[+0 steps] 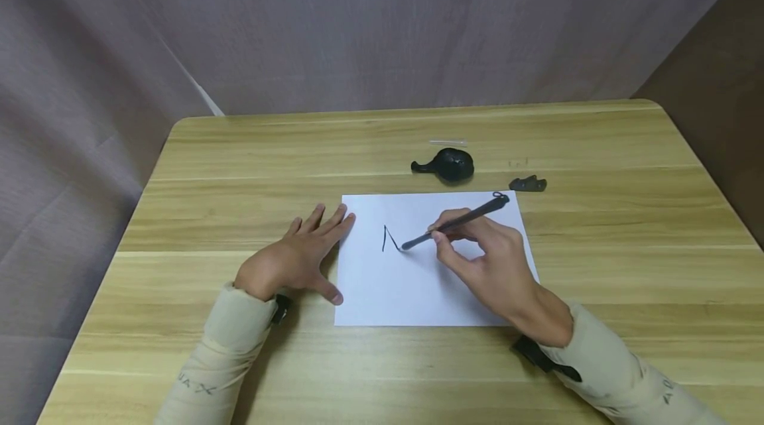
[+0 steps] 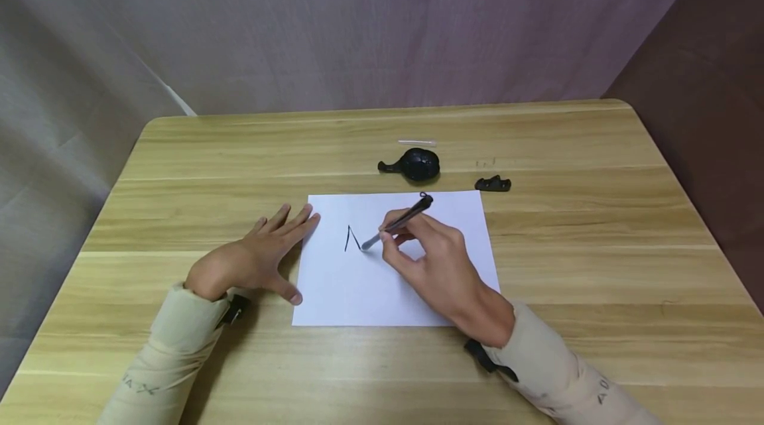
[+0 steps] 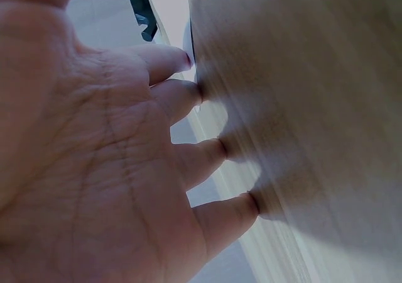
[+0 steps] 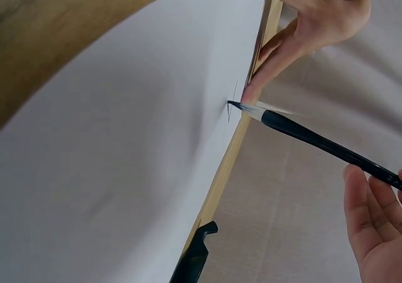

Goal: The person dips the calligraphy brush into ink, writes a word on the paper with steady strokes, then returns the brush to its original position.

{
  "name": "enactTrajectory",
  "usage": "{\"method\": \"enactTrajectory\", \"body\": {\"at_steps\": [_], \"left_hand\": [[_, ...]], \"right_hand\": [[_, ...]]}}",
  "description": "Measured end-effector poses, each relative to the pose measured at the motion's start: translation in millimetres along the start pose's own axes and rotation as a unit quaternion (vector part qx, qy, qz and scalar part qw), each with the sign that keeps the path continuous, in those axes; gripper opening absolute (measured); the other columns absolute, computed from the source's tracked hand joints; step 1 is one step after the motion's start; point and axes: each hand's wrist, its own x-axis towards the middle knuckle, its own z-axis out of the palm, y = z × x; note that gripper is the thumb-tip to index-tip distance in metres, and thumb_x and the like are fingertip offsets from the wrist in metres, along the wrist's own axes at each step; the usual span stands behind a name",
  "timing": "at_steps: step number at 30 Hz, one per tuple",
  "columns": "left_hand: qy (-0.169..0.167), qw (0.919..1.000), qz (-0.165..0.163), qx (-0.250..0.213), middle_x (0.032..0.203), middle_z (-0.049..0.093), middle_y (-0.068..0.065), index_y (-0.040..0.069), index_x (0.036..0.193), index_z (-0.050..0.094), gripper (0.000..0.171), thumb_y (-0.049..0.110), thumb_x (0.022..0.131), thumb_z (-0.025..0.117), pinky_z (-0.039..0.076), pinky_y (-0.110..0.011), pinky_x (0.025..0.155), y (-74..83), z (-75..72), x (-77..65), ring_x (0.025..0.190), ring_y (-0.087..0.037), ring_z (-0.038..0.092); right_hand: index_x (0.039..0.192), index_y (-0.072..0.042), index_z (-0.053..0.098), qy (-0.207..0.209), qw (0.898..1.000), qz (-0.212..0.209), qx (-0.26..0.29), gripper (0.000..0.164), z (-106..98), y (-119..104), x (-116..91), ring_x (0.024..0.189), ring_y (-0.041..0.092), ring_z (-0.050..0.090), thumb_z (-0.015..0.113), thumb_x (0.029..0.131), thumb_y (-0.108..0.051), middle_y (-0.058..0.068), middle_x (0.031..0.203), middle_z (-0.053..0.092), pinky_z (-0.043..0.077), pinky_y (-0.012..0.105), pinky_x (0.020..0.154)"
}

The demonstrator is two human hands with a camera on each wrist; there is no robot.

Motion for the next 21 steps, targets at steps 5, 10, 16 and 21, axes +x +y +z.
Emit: {"method": "enactTrajectory", "body": {"at_steps": [5, 10, 16, 21], "left_hand": [[-0.002, 1.0, -0.001, 0.0, 0.178, -0.005, -0.006, 0.016, 0.172, 0.007, 0.139, 0.044, 0.071, 0.098, 0.0, -0.069, 0.126, -0.7, 0.3, 0.6, 0.162, -0.04, -0.011], [-0.002, 1.0, 0.0, 0.004, 0.178, -0.005, -0.005, 0.016, 0.172, 0.007, 0.139, 0.045, 0.071, 0.098, 0.001, -0.069, 0.126, -1.4, 0.5, 1.2, 0.162, -0.04, -0.011], [-0.003, 1.0, -0.003, 0.003, 0.178, -0.005, -0.005, 0.017, 0.172, 0.007, 0.14, 0.045, 0.07, 0.098, 0.001, -0.069, 0.126, -1.7, 0.7, 2.0, 0.162, -0.04, -0.011], [-0.003, 1.0, -0.003, 0.003, 0.178, -0.005, -0.006, 0.016, 0.172, 0.007, 0.14, 0.045, 0.07, 0.098, 0.001, -0.068, 0.127, -1.8, 0.7, 2.1, 0.162, -0.041, -0.011]], "right_hand": [[0.105, 0.002, 0.073, 0.006, 1.0, 0.001, 0.001, 0.019, 1.3, 2.7, 2.4, 0.086, 0.018, 0.078, 0.078, 0.088, 0.006, 0.008, 0.1, 0.079, 0.058, 0.016, 0.083], [0.104, 0.002, 0.073, 0.022, 1.0, 0.003, 0.011, 0.017, 4.9, 9.2, 6.5, 0.085, 0.022, 0.078, 0.076, 0.088, 0.007, 0.009, 0.098, 0.078, 0.059, 0.016, 0.082], [0.103, 0.003, 0.072, 0.042, 0.999, 0.003, 0.016, 0.014, 10.2, 16.9, 13.5, 0.085, 0.025, 0.078, 0.075, 0.089, 0.007, 0.013, 0.097, 0.078, 0.058, 0.015, 0.084], [0.102, 0.003, 0.073, 0.061, 0.998, -0.003, 0.023, 0.015, 13.4, 23.4, 17.3, 0.084, 0.025, 0.078, 0.074, 0.088, 0.01, 0.013, 0.097, 0.078, 0.057, 0.014, 0.084]]}}
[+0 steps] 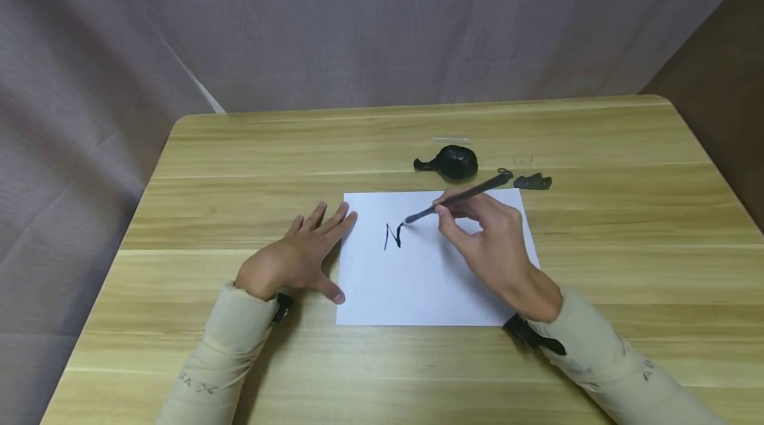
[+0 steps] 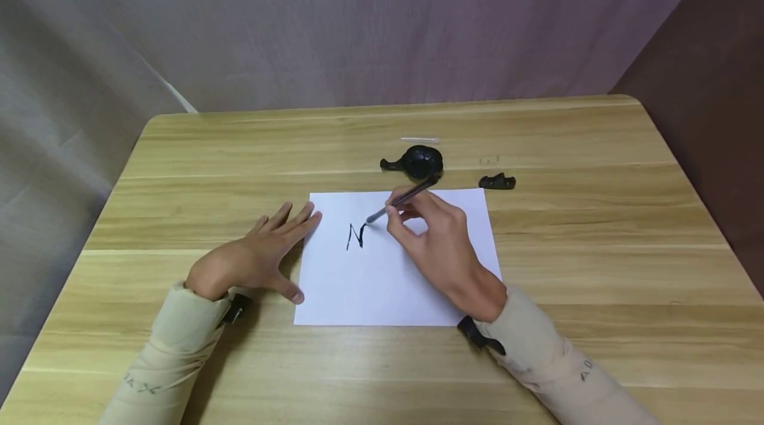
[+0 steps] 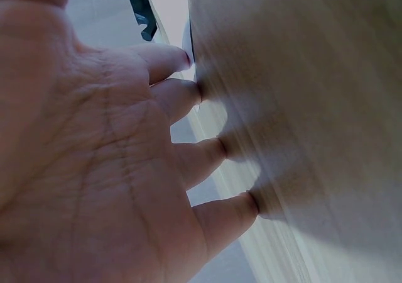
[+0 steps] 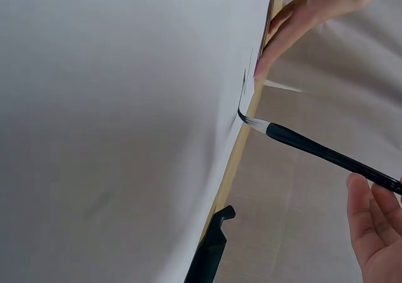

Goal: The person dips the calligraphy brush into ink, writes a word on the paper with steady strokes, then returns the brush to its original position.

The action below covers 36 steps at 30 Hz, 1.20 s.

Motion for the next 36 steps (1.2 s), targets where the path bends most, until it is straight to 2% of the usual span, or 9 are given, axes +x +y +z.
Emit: {"method": "enactTrajectory", "body": {"at_steps": [6, 10, 17, 25, 30, 33, 36], "left_hand": [[-0.003, 1.0, 0.003, 0.003, 0.178, -0.005, -0.006, 0.015, 0.172, 0.006, 0.14, 0.046, 0.071, 0.098, 0.001, -0.069, 0.126, 1.3, -0.5, -1.6, 0.162, -0.042, -0.011], [0.0, 1.0, 0.007, 0.006, 0.178, -0.005, -0.007, 0.015, 0.172, 0.007, 0.139, 0.045, 0.071, 0.098, 0.001, -0.069, 0.126, 1.4, -2.2, -2.9, 0.162, -0.042, -0.011], [0.001, 0.9999, 0.01, -0.005, 0.178, -0.005, -0.007, 0.015, 0.171, 0.007, 0.138, 0.043, 0.071, 0.098, 0.0, -0.069, 0.126, 0.0, -3.3, -6.2, 0.162, -0.041, -0.012], [-0.001, 1.0, 0.007, -0.006, 0.178, -0.004, -0.008, 0.014, 0.171, 0.008, 0.138, 0.044, 0.071, 0.098, 0.0, -0.069, 0.126, -1.1, -1.6, -6.6, 0.162, -0.041, -0.012], [-0.002, 1.0, 0.005, -0.008, 0.178, -0.004, -0.007, 0.015, 0.171, 0.008, 0.138, 0.044, 0.07, 0.098, 0.0, -0.069, 0.126, -2.1, -0.3, -6.1, 0.162, -0.041, -0.012], [-0.001, 0.9999, 0.006, -0.009, 0.178, -0.004, -0.008, 0.014, 0.171, 0.008, 0.139, 0.043, 0.07, 0.098, 0.001, -0.07, 0.126, -2.7, 0.8, -6.5, 0.162, -0.042, -0.011], [0.001, 0.9999, 0.006, -0.01, 0.178, -0.003, -0.009, 0.014, 0.171, 0.008, 0.139, 0.043, 0.07, 0.098, 0.001, -0.07, 0.126, -3.2, 1.7, -6.8, 0.161, -0.042, -0.011]], "right_hand": [[0.103, 0.005, 0.074, 0.019, 1.0, -0.016, -0.006, 0.015, -4.8, 0.0, 1.1, 0.084, 0.021, 0.077, 0.074, 0.088, 0.008, 0.012, 0.097, 0.079, 0.058, 0.015, 0.084], [0.103, 0.008, 0.073, 0.03, 0.999, -0.021, -0.01, 0.015, -9.8, -3.7, 3.8, 0.087, 0.024, 0.077, 0.073, 0.089, 0.008, 0.015, 0.099, 0.078, 0.058, 0.016, 0.086], [0.105, 0.007, 0.073, 0.048, 0.999, -0.017, 0.013, 0.019, -14.6, -14.2, 8.9, 0.093, 0.01, 0.074, 0.072, 0.087, 0.013, 0.016, 0.099, 0.078, 0.058, 0.017, 0.086], [0.108, 0.006, 0.074, 0.036, 0.999, -0.028, 0.014, 0.022, -20.7, -17.7, 2.6, 0.095, 0.004, 0.072, 0.072, 0.087, 0.013, 0.016, 0.103, 0.078, 0.058, 0.016, 0.087], [0.11, 0.005, 0.073, 0.016, 0.999, -0.039, -0.005, 0.023, -22.4, -14.0, -4.6, 0.09, 0.016, 0.077, 0.072, 0.088, 0.011, 0.012, 0.105, 0.079, 0.058, 0.016, 0.087], [0.111, 0.005, 0.072, -0.002, 1.0, -0.028, -0.01, 0.024, -22.7, -11.9, -8.2, 0.089, 0.021, 0.078, 0.073, 0.088, 0.011, 0.012, 0.105, 0.079, 0.058, 0.016, 0.088], [0.111, 0.005, 0.072, -0.021, 1.0, -0.012, -0.015, 0.023, -23.1, -10.4, -11.8, 0.09, 0.02, 0.077, 0.073, 0.089, 0.009, 0.013, 0.105, 0.079, 0.057, 0.015, 0.089]]}}
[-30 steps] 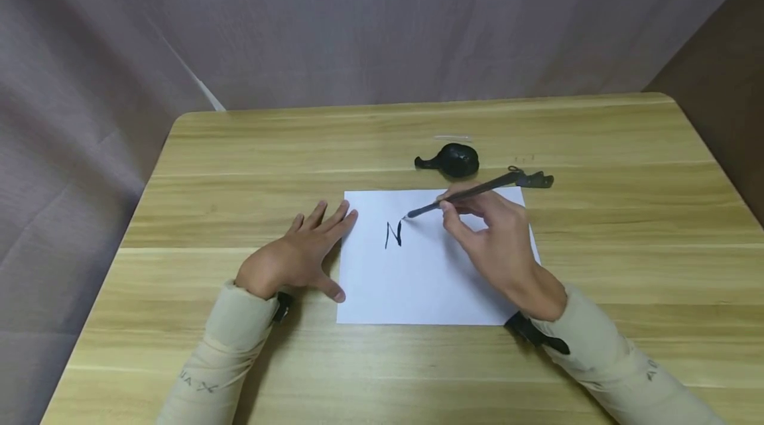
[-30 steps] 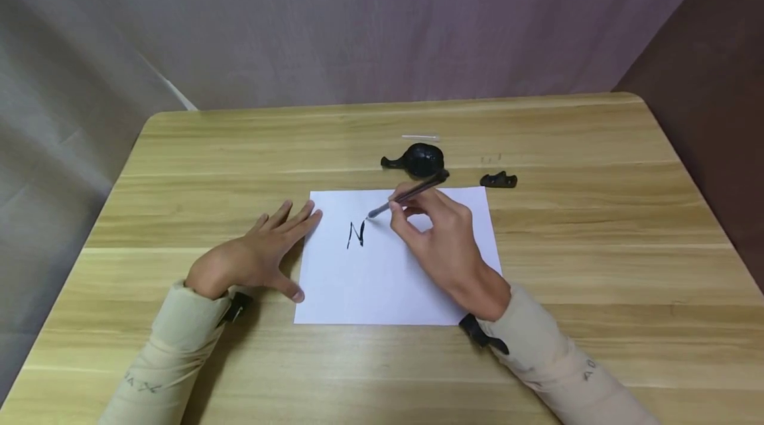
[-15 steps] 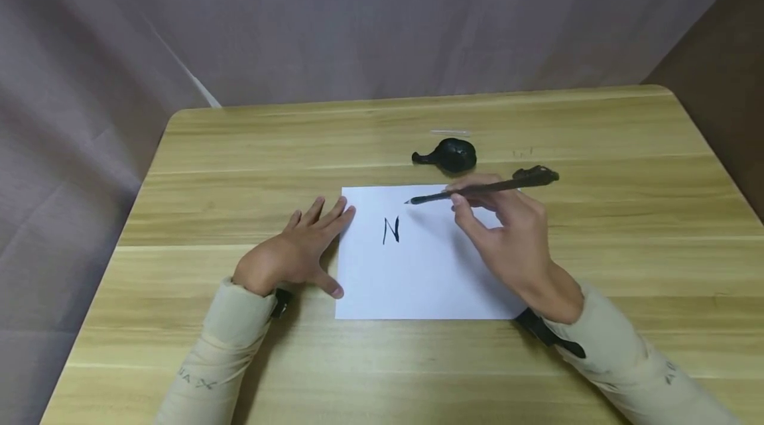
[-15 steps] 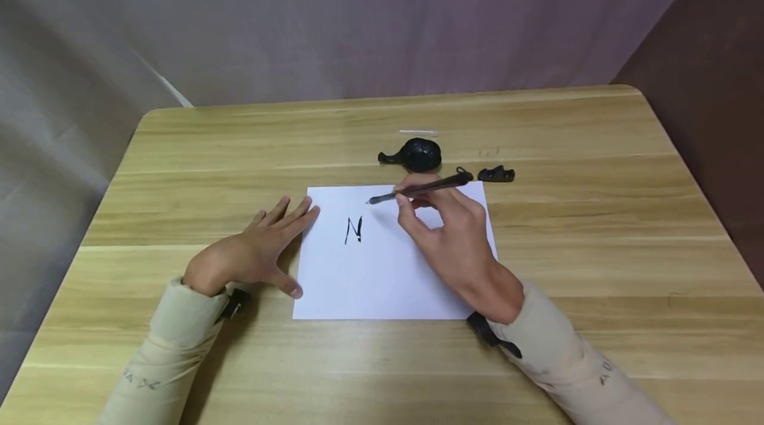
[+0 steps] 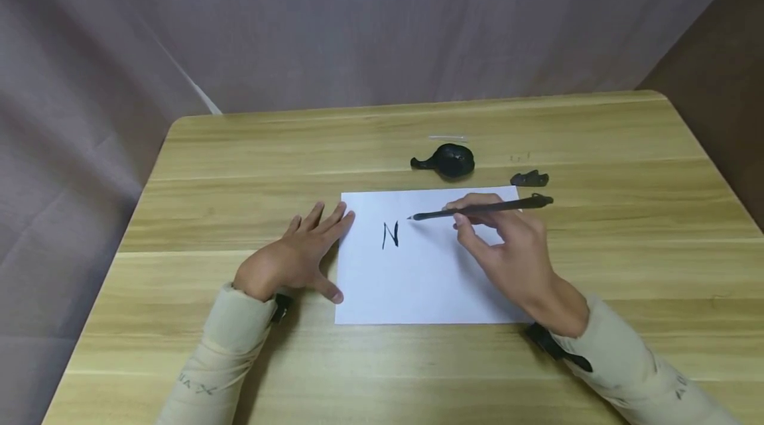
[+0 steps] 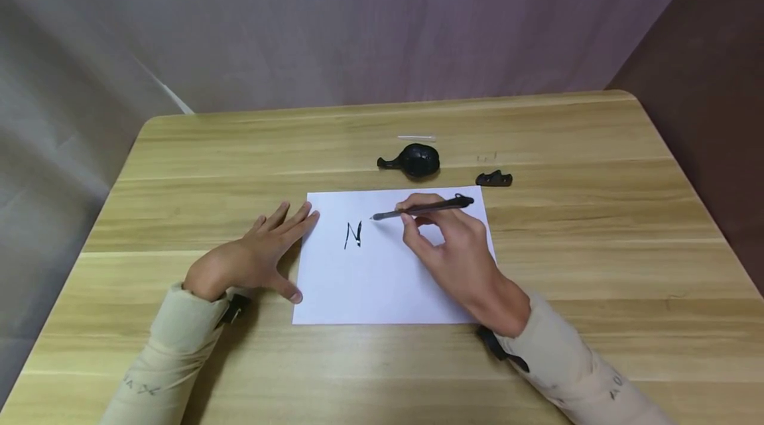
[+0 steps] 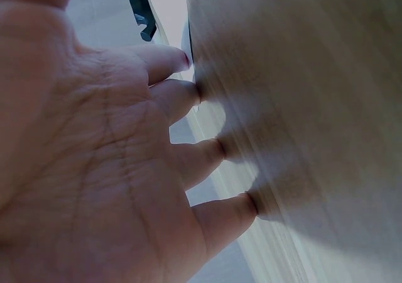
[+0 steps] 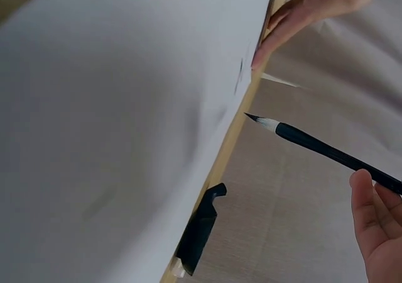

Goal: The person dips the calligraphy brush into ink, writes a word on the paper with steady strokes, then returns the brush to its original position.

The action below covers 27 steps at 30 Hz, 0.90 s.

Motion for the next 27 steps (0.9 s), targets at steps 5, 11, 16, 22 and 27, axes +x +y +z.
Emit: {"method": "enactTrajectory", "body": {"at_steps": [5, 11, 16, 22, 27], "left_hand": [[0.001, 1.0, 0.001, 0.002, 0.178, -0.003, -0.008, 0.014, 0.171, 0.008, 0.139, 0.044, 0.07, 0.098, 0.001, -0.07, 0.126, -0.9, 1.2, -0.1, 0.162, -0.042, -0.01], [0.002, 1.0, 0.002, 0.0, 0.178, -0.004, -0.007, 0.015, 0.172, 0.008, 0.138, 0.044, 0.07, 0.098, 0.001, -0.07, 0.126, -2.2, 1.9, 0.7, 0.162, -0.042, -0.011], [0.001, 1.0, 0.002, -0.002, 0.178, -0.004, -0.007, 0.015, 0.171, 0.008, 0.138, 0.044, 0.07, 0.098, 0.001, -0.07, 0.126, -2.2, 2.2, 0.5, 0.162, -0.042, -0.011], [0.003, 1.0, 0.002, -0.001, 0.178, -0.004, -0.007, 0.015, 0.171, 0.008, 0.138, 0.044, 0.07, 0.098, 0.001, -0.07, 0.126, -1.8, 1.7, 0.1, 0.162, -0.042, -0.011], [0.001, 1.0, 0.0, 0.003, 0.178, -0.004, -0.007, 0.015, 0.172, 0.008, 0.139, 0.044, 0.07, 0.098, 0.001, -0.07, 0.126, -1.0, 1.1, 0.5, 0.162, -0.041, -0.011]], "right_hand": [[0.11, 0.005, 0.071, -0.017, 1.0, 0.01, -0.001, 0.022, 0.6, 0.3, -4.7, 0.091, 0.022, 0.077, 0.073, 0.089, 0.01, 0.014, 0.105, 0.078, 0.056, 0.014, 0.09], [0.111, 0.003, 0.072, -0.015, 1.0, 0.004, -0.007, 0.028, 1.7, -0.6, -5.8, 0.088, 0.025, 0.077, 0.073, 0.086, 0.015, 0.014, 0.104, 0.078, 0.055, 0.011, 0.089], [0.111, 0.003, 0.073, -0.018, 1.0, -0.003, -0.015, 0.029, 0.9, -1.3, -6.8, 0.087, 0.024, 0.077, 0.074, 0.085, 0.016, 0.013, 0.105, 0.078, 0.055, 0.011, 0.088], [0.111, 0.003, 0.072, -0.02, 1.0, -0.001, -0.018, 0.029, 1.2, 0.0, -8.4, 0.087, 0.022, 0.077, 0.074, 0.085, 0.016, 0.012, 0.107, 0.079, 0.056, 0.012, 0.087], [0.11, 0.001, 0.073, -0.015, 1.0, 0.009, -0.006, 0.029, 1.7, -0.1, -9.2, 0.089, 0.018, 0.076, 0.073, 0.084, 0.016, 0.013, 0.106, 0.079, 0.055, 0.011, 0.087]]}}
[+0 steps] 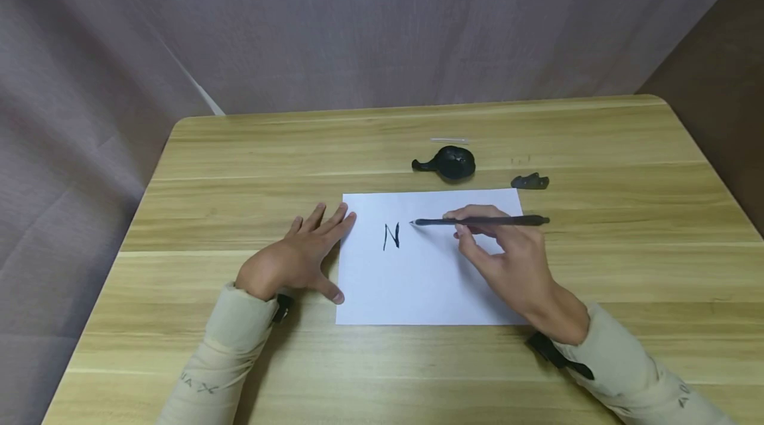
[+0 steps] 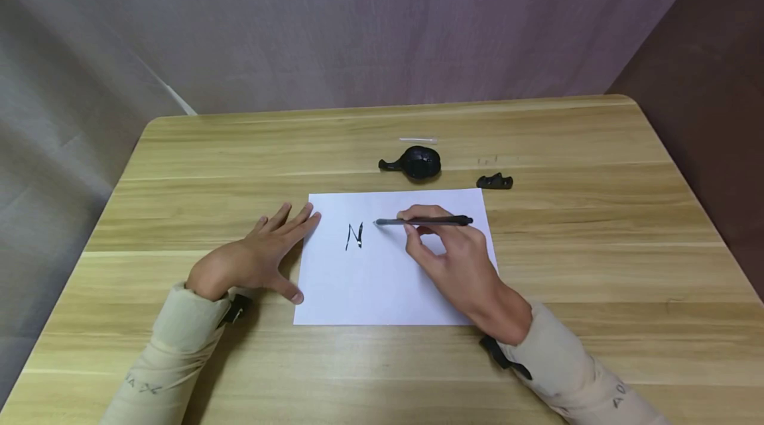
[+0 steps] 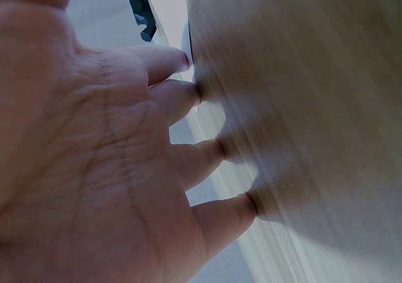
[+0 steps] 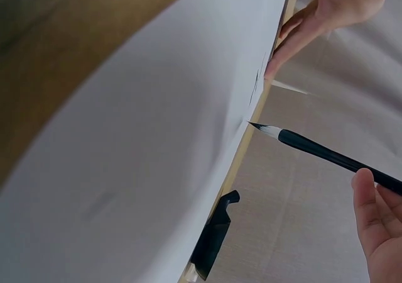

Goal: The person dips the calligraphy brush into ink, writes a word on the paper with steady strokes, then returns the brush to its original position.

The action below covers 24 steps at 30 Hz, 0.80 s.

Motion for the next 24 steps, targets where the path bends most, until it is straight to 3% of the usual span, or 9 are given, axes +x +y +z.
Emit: {"method": "enactTrajectory", "body": {"at_steps": [16, 24], "left_hand": [[-0.001, 1.0, -0.004, 0.001, 0.178, -0.005, -0.006, 0.016, 0.172, 0.007, 0.14, 0.044, 0.069, 0.098, 0.0, -0.069, 0.126, -0.1, 0.1, 0.9, 0.162, -0.041, -0.011], [-0.001, 1.0, -0.003, 0.003, 0.178, -0.005, -0.006, 0.016, 0.172, 0.007, 0.14, 0.044, 0.07, 0.098, 0.001, -0.069, 0.126, -0.2, 0.3, 0.8, 0.162, -0.041, -0.012]], "right_hand": [[0.111, 0.0, 0.076, -0.002, 1.0, 0.003, -0.001, 0.026, 3.1, 0.9, -4.4, 0.082, 0.013, 0.076, 0.073, 0.087, 0.011, 0.01, 0.103, 0.08, 0.053, 0.01, 0.09], [0.108, -0.002, 0.076, -0.008, 1.0, 0.0, -0.016, 0.027, 2.5, -1.7, -6.0, 0.084, 0.019, 0.077, 0.074, 0.085, 0.011, 0.007, 0.101, 0.079, 0.052, 0.008, 0.09]]}}
